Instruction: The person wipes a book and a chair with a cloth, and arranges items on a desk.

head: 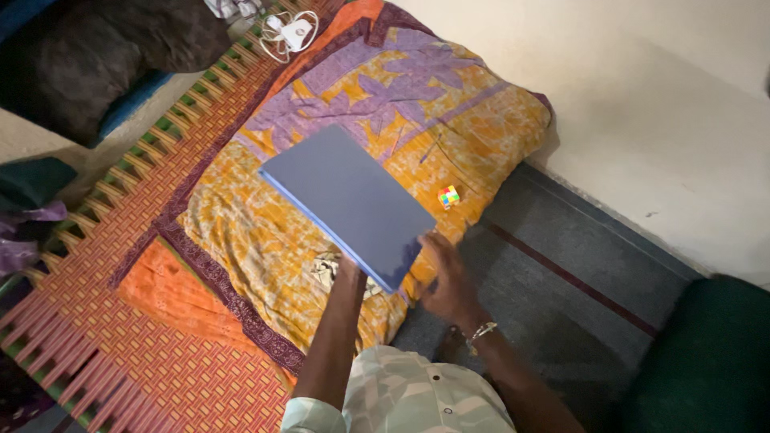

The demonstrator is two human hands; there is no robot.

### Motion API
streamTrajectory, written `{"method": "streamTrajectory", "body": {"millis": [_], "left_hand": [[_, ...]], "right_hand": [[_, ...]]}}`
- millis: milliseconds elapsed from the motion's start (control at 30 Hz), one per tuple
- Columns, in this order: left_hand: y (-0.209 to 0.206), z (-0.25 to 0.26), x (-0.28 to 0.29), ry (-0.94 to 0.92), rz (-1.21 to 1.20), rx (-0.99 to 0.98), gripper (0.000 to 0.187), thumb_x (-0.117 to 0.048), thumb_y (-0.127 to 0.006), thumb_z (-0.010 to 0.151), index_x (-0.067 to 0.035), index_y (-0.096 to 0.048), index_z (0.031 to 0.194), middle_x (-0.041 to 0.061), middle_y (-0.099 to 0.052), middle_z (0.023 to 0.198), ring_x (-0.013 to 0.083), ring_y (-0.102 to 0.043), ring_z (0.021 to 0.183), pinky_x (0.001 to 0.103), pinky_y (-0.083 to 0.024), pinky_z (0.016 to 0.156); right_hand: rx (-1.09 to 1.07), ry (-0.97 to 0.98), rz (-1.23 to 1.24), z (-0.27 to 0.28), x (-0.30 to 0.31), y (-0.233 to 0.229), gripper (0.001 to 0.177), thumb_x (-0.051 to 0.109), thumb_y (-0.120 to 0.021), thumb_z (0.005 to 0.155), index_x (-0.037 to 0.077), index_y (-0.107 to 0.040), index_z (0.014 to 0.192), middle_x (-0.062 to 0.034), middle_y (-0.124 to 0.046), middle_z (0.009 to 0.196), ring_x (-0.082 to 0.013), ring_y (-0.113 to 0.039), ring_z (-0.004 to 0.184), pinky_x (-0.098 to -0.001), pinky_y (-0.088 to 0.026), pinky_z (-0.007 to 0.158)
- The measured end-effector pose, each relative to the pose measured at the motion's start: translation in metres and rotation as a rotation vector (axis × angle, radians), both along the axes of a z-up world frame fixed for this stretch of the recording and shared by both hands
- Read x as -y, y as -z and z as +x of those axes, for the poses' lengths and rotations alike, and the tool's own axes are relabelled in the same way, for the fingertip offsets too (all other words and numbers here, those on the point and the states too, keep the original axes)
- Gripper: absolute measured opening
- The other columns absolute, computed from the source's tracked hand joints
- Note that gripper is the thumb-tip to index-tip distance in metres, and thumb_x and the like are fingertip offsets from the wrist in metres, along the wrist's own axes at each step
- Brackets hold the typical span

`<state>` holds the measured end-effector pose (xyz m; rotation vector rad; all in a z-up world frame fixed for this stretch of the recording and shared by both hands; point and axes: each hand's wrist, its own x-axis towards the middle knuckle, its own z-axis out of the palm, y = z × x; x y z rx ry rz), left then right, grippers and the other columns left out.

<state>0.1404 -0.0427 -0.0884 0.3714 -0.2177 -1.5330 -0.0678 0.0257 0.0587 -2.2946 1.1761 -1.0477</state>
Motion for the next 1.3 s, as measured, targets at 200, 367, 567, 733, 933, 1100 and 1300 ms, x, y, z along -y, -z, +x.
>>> {"method": "streamTrajectory", "body": {"millis": [200,367,567,733,933,1100,1300], "left_hand": [[-0.010,-0.056,0.004,0.132,0.198,0.006,0.061,-0.060,-0.050,0.105,-0.005,-0.055,0.131,0.012,-0.065,0.116,0.0275,-0.065,0.104,0.044,-0.057,0.089],[-0.086,-0.076,0.003,0.311,0.280,0.322,0.065,-0.054,-0.053,0.085,-0.038,-0.036,0.145,-0.016,-0.049,0.140,0.0154,-0.058,0.119,0.049,-0.052,0.094],[-0.093,-0.087,0.000,0.074,0.109,1.054,0.071,-0.024,-0.082,0.083,-0.005,-0.052,0.144,0.015,-0.060,0.138,0.0283,-0.066,0.113,0.039,-0.058,0.092],[-0.083,-0.097,-0.005,0.217,0.085,0.941,0.069,-0.017,-0.083,0.083,-0.001,-0.052,0.142,0.014,-0.066,0.130,0.0255,-0.068,0.111,0.037,-0.058,0.092],[-0.117,-0.138,-0.020,0.469,-0.101,0.670,0.065,-0.007,-0.083,0.083,0.002,-0.053,0.139,0.014,-0.068,0.122,0.0228,-0.067,0.112,0.038,-0.057,0.097],[-0.140,-0.164,-0.016,0.584,-0.142,0.601,0.074,-0.001,-0.081,0.078,-0.005,-0.047,0.144,0.009,-0.066,0.125,0.0203,-0.065,0.115,0.038,-0.055,0.099],[-0.144,-0.179,-0.004,0.816,-0.212,0.566,0.080,0.000,-0.083,0.074,-0.005,-0.049,0.146,0.007,-0.066,0.124,0.0202,-0.063,0.115,0.038,-0.054,0.099]], "right_hand": [[-0.018,0.072,0.023,-0.001,-0.003,-0.022,0.060,0.009,-0.073,0.087,0.005,-0.055,0.143,-0.0242,-0.065,0.137,-0.0383,-0.065,0.122,-0.0431,-0.054,0.101],[0.123,0.278,0.196,-0.039,-0.001,0.021,0.038,0.015,-0.068,0.096,0.005,-0.066,0.132,-0.0198,-0.074,0.111,-0.0290,-0.076,0.095,-0.0347,-0.061,0.080],[0.825,0.395,0.671,-0.083,0.010,0.037,0.040,0.023,-0.074,0.092,0.001,-0.062,0.122,-0.0104,-0.073,0.108,-0.0266,-0.075,0.093,-0.0394,-0.064,0.072],[1.319,0.270,0.811,-0.098,0.001,0.017,0.044,0.023,-0.067,0.089,0.008,-0.055,0.129,-0.0100,-0.072,0.116,-0.0279,-0.075,0.103,-0.0530,-0.067,0.078],[1.502,0.082,0.835,-0.129,-0.020,0.040,0.044,0.029,-0.062,0.106,-0.002,-0.057,0.137,-0.0224,-0.068,0.125,-0.0363,-0.070,0.108,-0.0552,-0.063,0.091],[1.631,-0.047,0.837,-0.166,-0.045,0.047,0.058,0.044,-0.049,0.103,0.003,-0.050,0.144,-0.0190,-0.064,0.138,-0.0356,-0.059,0.129,-0.0633,-0.047,0.108],[1.723,-0.233,0.675,-0.241,-0.102,0.059,0.070,0.057,-0.040,0.110,0.001,-0.042,0.153,-0.0237,-0.058,0.140,-0.0387,-0.056,0.129,-0.0600,-0.044,0.111]]}}
